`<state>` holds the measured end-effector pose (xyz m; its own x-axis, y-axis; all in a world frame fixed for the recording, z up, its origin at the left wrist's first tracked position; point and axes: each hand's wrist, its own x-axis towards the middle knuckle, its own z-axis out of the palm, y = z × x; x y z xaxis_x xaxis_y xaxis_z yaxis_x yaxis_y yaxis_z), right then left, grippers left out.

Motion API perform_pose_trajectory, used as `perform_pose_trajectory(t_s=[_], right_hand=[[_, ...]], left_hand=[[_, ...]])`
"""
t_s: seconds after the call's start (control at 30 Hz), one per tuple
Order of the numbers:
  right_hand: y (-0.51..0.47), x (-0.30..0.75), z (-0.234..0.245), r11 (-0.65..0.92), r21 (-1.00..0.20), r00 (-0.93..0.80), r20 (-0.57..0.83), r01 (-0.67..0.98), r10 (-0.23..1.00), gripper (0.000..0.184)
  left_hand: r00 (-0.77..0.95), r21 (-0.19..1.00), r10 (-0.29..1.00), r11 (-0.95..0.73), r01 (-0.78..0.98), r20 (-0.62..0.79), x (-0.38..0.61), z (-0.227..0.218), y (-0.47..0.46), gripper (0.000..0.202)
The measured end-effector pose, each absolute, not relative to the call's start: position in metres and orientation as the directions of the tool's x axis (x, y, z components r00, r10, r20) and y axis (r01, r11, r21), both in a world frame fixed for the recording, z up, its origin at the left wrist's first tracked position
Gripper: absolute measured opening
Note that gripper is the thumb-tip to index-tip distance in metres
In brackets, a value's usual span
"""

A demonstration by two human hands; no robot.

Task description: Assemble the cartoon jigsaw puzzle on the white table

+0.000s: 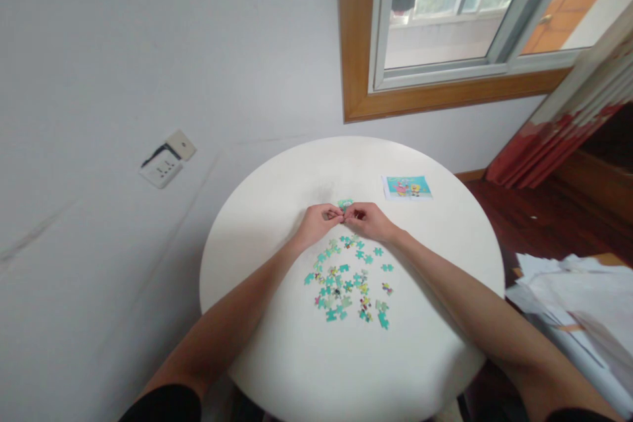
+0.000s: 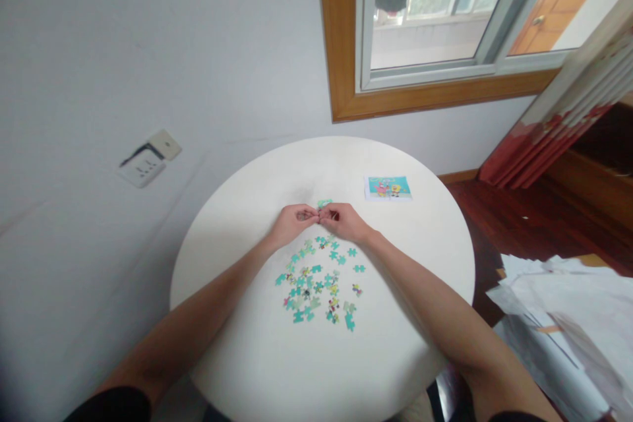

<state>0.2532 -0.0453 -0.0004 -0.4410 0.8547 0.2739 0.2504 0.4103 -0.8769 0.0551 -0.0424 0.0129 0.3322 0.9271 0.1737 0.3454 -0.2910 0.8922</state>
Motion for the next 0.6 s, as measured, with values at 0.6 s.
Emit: perform_pose_trajectory(t_s=[0.6], right_hand=[[-0.051, 0.31, 0.035, 0.23, -0.805, -0.668, -0.254, 0.547, 0.699, 0.01]], left_hand=[[0.877, 0.638, 0.479, -0.69, 0.343, 0.047, 0.056, 0.032, -0.068, 0.013]])
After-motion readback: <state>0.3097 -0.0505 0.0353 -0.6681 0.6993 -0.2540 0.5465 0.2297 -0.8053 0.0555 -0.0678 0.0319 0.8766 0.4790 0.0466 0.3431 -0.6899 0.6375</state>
